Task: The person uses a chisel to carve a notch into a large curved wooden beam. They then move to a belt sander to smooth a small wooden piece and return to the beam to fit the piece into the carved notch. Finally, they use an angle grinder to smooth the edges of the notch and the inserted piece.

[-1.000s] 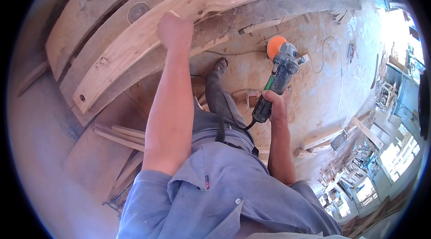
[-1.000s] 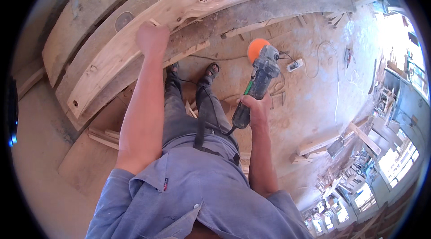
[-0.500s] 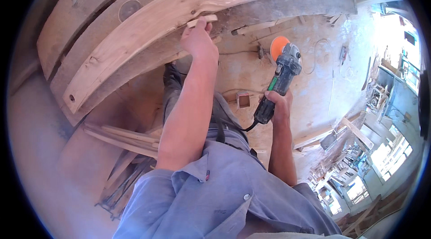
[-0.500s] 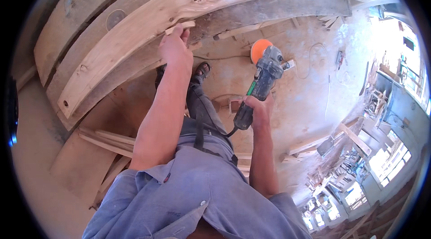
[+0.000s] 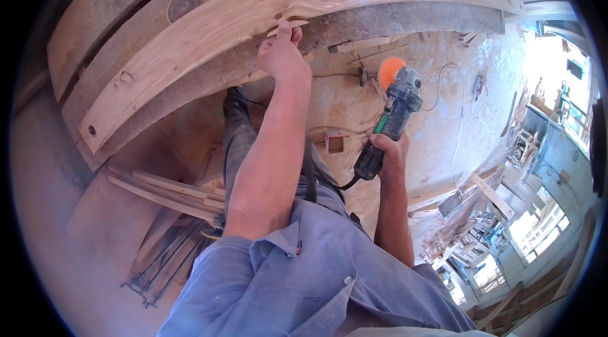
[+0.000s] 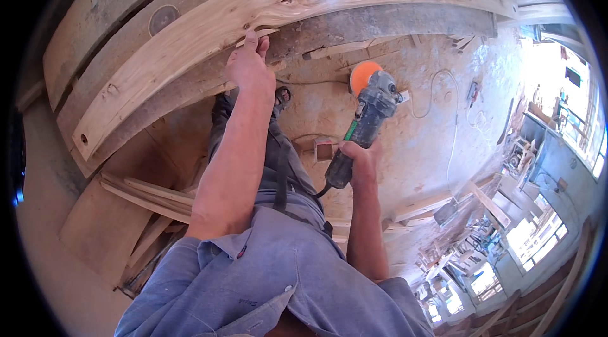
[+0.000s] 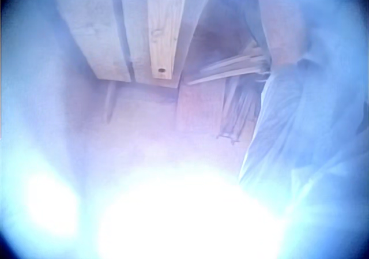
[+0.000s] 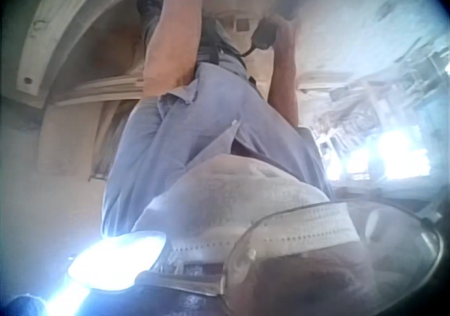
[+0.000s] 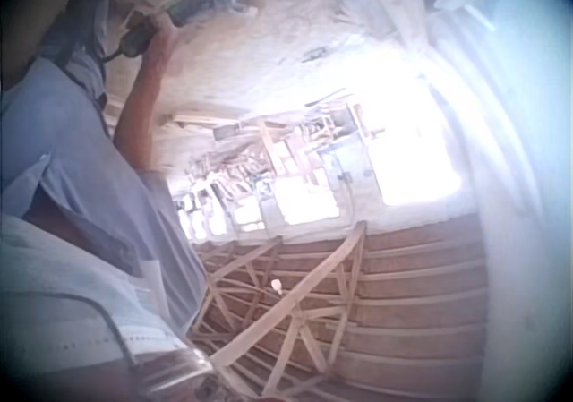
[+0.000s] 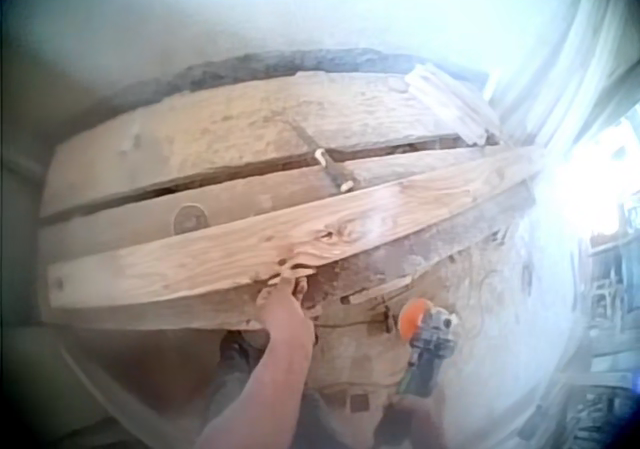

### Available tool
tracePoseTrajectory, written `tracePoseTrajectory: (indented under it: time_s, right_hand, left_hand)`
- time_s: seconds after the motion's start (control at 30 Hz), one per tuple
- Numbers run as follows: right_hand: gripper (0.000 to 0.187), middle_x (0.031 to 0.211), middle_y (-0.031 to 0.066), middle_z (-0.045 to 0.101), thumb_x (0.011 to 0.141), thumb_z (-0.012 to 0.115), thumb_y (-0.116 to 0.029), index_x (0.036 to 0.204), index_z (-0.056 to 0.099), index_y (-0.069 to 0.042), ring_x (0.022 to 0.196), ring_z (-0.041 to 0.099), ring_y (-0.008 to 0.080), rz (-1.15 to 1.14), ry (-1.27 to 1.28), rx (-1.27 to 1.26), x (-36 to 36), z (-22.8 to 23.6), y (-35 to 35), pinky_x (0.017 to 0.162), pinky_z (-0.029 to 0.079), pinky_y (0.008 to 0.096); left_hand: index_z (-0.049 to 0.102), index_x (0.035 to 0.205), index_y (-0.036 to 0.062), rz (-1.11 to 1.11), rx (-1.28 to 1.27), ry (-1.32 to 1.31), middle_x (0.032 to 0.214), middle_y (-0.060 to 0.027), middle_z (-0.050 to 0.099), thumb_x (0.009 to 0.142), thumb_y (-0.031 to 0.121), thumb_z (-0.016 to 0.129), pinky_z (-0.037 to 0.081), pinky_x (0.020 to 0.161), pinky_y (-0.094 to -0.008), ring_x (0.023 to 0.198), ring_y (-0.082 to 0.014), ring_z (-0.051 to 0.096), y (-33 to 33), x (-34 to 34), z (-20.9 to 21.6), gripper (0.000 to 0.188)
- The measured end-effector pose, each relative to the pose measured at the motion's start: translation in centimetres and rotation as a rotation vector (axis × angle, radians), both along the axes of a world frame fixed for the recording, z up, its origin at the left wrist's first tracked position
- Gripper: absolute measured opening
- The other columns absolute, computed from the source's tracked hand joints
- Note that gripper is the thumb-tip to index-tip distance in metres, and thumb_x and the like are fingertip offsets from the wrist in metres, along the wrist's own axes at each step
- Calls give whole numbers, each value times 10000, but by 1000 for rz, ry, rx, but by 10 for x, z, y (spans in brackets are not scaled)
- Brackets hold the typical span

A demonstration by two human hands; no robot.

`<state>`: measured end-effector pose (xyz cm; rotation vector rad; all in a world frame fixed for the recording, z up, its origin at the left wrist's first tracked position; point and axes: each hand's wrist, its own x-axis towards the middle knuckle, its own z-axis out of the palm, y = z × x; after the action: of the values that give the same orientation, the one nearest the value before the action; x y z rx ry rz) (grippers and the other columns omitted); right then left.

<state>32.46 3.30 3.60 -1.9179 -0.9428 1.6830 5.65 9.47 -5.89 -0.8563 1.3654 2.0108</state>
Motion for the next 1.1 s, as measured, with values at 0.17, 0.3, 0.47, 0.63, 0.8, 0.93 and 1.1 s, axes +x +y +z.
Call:
tracePoseTrajectory:
  time_s: [0.17,0.3,0.47,0.63,0.8,0.93,1.1]
  right_hand:
    - [413,863,141,676,736,692,-67,1110,566,53,704,717,252,28,-18,-12,-3,-2,1,670,636,399]
    - [425,868,148,677,731,697,-73,1114,564,56,709,720,256,31,1,-15,-6,-2,1,675,638,400]
    - [434,878,148,674,727,704,-78,1114,562,57,716,724,254,31,26,-24,-12,3,4,674,639,395]
    - [438,882,145,675,725,707,-83,1115,565,54,707,718,252,37,14,-30,-14,5,7,675,633,392]
    - [459,881,149,679,711,707,-76,1127,561,53,698,711,253,30,-24,-31,-12,-1,9,661,622,395]
    - [467,879,151,680,707,702,-76,1133,559,53,697,708,258,38,-21,-13,-9,-5,9,657,618,399]
    - [445,856,144,680,708,710,-63,1114,566,46,688,706,255,14,5,-35,-15,-3,13,656,609,395]
  left_hand:
    - [577,878,-32,-15,-10,37,875,-125,690,924,-84,725,632,675,-279,714,-191,706,4,6,3,163]
    - [593,901,-45,-21,-8,34,899,-122,691,928,-102,700,633,690,-276,722,-187,705,6,10,2,125]
    - [612,920,-43,0,5,14,928,-122,701,934,-84,707,627,724,-262,764,-185,711,8,12,4,104]
    - [631,943,-48,17,5,-35,950,-128,709,943,-63,712,618,756,-252,782,-191,711,8,9,9,83]
    - [641,984,-70,32,50,-57,979,-128,705,943,-81,695,638,793,-272,810,-200,712,7,10,5,68]
    - [638,1018,-88,38,32,-137,1007,-133,704,948,-103,664,654,803,-281,821,-217,718,10,3,19,77]
    - [631,1045,-82,66,-13,-244,1034,-138,707,947,-106,656,652,764,-260,855,-231,729,16,-4,34,104]
